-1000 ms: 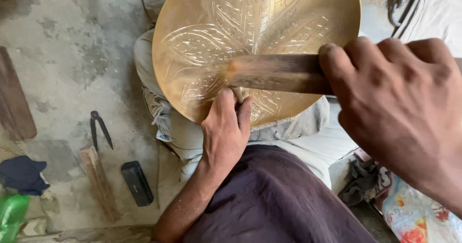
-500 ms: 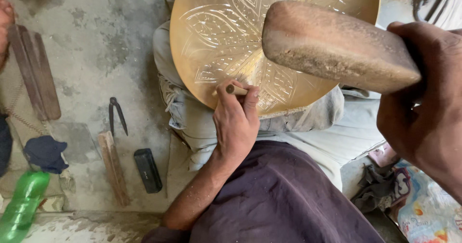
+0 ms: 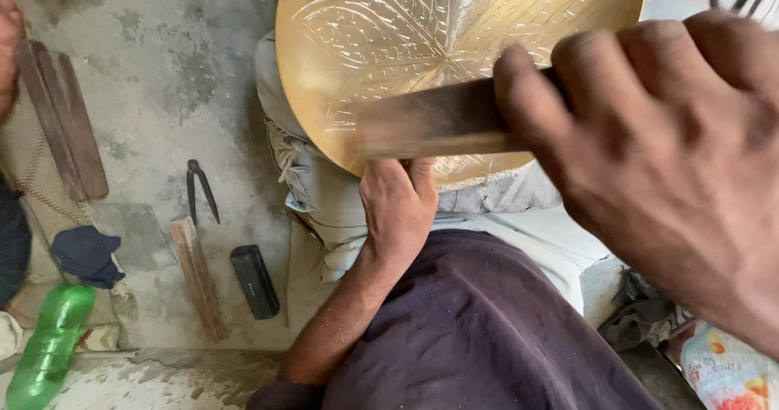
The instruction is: The person sits on the floor with a brass tray on their lap, holding a punch against the tray's engraved floral pattern and striking it with a wooden mallet to emboss the design. They reposition the punch repeatedly across the tray surface, and at one point use a rope and cloth to reposition the tray.
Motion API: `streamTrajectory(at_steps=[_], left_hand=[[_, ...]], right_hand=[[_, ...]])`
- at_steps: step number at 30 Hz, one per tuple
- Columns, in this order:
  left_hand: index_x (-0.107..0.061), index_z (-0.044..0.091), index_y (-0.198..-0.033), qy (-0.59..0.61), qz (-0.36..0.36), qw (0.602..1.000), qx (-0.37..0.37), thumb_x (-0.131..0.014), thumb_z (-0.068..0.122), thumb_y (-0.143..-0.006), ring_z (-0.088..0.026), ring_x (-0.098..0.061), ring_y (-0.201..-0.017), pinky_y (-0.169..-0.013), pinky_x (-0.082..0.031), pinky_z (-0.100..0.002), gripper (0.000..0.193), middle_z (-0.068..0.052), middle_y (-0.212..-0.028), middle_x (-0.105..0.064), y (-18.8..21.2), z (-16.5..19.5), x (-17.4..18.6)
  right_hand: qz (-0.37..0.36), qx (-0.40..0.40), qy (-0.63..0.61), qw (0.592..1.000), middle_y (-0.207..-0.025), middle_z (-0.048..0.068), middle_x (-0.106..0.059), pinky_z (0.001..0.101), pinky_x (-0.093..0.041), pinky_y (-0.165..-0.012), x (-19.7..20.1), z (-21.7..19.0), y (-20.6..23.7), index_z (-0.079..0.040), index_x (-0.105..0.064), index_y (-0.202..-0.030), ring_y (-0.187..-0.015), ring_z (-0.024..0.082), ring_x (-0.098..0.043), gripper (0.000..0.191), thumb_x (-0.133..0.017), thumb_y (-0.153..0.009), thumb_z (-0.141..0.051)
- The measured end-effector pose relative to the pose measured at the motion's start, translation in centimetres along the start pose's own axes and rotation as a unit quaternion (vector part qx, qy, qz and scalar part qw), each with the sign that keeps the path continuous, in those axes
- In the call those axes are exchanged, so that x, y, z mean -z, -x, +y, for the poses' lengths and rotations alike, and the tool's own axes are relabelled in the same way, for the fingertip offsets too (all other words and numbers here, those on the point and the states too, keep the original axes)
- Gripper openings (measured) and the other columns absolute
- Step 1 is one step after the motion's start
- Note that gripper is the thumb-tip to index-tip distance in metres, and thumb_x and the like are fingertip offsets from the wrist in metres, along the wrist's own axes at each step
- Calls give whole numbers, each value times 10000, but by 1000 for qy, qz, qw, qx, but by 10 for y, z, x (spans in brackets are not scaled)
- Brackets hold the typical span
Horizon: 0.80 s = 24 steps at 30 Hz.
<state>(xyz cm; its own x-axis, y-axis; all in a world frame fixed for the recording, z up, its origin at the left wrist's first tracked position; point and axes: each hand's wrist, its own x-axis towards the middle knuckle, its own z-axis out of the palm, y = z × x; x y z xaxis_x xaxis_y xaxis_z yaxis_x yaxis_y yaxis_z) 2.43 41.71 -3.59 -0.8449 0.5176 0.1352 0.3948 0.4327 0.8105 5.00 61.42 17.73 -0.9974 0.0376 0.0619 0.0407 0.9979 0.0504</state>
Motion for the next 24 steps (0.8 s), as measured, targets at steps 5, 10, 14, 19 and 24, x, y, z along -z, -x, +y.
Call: streamTrajectory(at_steps=[5,10,14,19,24], left_hand=[[-579,57,-1111,-36,-90,995,-3,-615,233,-1093,-274,-717,-833,-730,-591,-413,181,-108,-921,-664,-15,2,7],[-530,3,-1217,16,-114,991,-68,-684,208,-1025,-257,-748,-837,-677,-617,-376,320,-131,-975,-678,-41,12,12],[-502,18,-1260,46,-198,976,-81,-631,122,-1056,-231,-800,-921,-649,-643,-339,262,-147,-1134,-723,-62,16,16],[-502,48,-1276,50,-278,948,-143,-636,96,-1042,-255,-790,-918,-663,-640,-357,273,-137,-1082,-739,-81,17,21],[-503,66,-1320,-5,-365,914,-175,-631,100,-1039,-245,-785,-862,-629,-645,-361,311,-117,-1004,-741,-100,20,19]], right_hand=[[-1,-5,-52,999,-1093,177,-673,442,-543,-798,-12,13,24,10,-641,-1332,-948,345,-633,521,-723,-824,90],[-31,-127,-167,977,-1082,176,-611,375,-527,-781,-45,29,56,23,-578,-1350,-934,282,-615,292,-605,-1083,136],[-57,-153,-111,980,-1051,196,-630,366,-546,-807,-57,32,80,35,-584,-1362,-934,289,-640,390,-607,-999,176],[-39,-291,-231,927,-1093,214,-635,358,-541,-746,-69,19,103,55,-526,-1408,-905,282,-663,467,-563,-950,141],[-8,-290,-237,927,-1158,214,-647,396,-557,-839,-82,11,137,75,-551,-1385,-987,286,-668,440,-593,-946,71]])
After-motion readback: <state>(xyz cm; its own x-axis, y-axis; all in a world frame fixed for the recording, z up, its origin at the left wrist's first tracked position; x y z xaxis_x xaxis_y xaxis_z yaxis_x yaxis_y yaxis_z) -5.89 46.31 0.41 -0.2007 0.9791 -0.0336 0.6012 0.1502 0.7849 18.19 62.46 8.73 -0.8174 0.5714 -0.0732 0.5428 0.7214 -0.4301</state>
